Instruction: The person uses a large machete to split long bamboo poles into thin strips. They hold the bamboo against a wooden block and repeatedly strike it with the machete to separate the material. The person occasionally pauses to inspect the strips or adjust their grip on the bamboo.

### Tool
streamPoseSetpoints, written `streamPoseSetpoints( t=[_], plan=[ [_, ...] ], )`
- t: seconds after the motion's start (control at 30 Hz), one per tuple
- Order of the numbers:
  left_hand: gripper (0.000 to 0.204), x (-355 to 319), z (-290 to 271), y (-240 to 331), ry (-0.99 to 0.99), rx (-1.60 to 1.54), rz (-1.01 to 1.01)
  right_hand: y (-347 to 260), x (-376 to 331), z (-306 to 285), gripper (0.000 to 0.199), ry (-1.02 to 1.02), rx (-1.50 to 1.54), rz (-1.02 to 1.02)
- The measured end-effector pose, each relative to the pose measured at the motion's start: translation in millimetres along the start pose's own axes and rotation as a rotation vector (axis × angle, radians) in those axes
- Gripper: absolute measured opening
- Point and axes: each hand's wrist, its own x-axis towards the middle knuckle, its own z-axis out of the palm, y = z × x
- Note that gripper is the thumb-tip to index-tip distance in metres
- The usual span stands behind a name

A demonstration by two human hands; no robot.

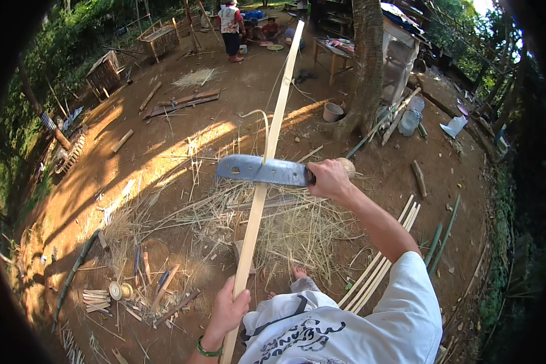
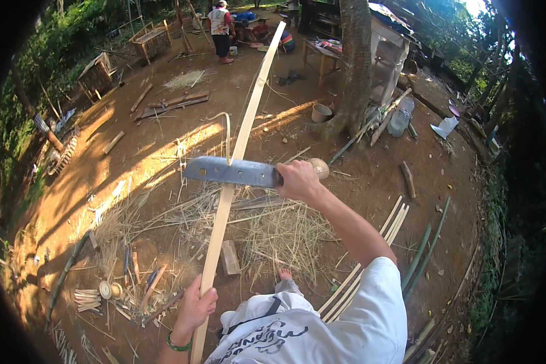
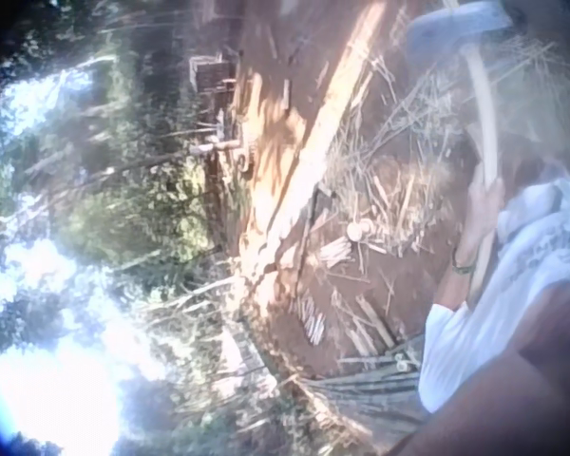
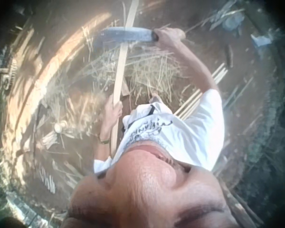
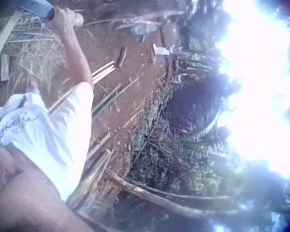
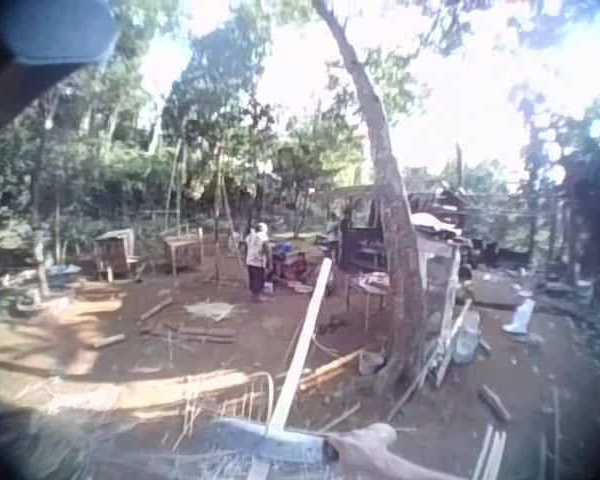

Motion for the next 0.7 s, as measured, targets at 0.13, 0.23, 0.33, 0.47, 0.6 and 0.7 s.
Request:
streamPoseSetpoints(
  t=[0.13,0.23,0.33,0.47,0.6,0.7],
  plan=[
    [0.03,-59,-16,-19,0.058,0.056,-0.055,76,46,-22,0.025,0.107,-0.006,0.254],
    [0.028,-83,-22,-22,0.111,0.086,-0.012,135,60,-36,0.028,0.193,-0.101,0.41],
    [0.041,-73,-22,-38,0.089,0.155,-0.026,105,57,-21,0.029,0.201,-0.003,0.357],
    [0.045,-5,-5,-28,0.157,0.21,0.144,-5,13,-6,0.02,-0.149,0.2,0.365],
    [0.051,44,12,-12,0.184,0.287,0.285,-67,-53,38,0.021,-0.117,0.197,-0.161],
    [0.057,56,14,-10,0.151,0.321,0.247,-89,-68,38,0.025,-0.025,0.258,-0.358]
  ],
)
